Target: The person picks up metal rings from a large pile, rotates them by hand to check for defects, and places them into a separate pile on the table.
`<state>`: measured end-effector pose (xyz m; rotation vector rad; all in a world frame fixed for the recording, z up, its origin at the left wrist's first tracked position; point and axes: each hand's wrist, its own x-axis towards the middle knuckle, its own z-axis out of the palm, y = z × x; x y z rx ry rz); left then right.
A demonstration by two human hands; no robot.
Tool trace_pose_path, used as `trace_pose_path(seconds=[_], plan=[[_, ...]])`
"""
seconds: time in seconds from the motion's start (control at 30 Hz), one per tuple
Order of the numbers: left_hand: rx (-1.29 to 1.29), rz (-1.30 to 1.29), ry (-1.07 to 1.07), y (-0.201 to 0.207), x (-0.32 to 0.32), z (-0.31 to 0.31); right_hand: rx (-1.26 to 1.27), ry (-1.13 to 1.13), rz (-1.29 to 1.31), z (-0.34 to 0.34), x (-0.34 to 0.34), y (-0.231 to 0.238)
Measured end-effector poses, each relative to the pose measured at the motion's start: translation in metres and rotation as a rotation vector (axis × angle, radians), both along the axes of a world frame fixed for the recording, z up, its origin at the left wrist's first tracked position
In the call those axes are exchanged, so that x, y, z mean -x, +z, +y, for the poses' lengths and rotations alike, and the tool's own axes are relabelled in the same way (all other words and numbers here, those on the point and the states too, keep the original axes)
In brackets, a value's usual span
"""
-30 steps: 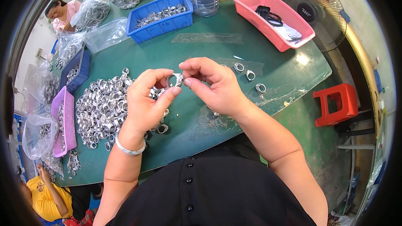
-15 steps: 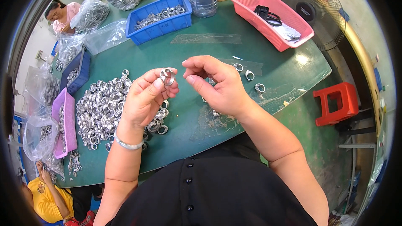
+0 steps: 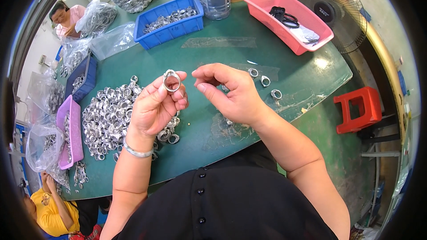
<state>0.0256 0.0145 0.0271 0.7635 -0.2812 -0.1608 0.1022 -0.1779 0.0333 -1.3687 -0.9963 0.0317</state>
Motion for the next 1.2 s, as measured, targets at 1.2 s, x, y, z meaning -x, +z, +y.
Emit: trace_pose_path(seconds=[1.2], plan=[[-0.068, 0.131, 0.062, 0.0023, 0.0006, -0.0037, 0.097, -0.002, -0.093, 0.0036, 0.0029, -0.0052]])
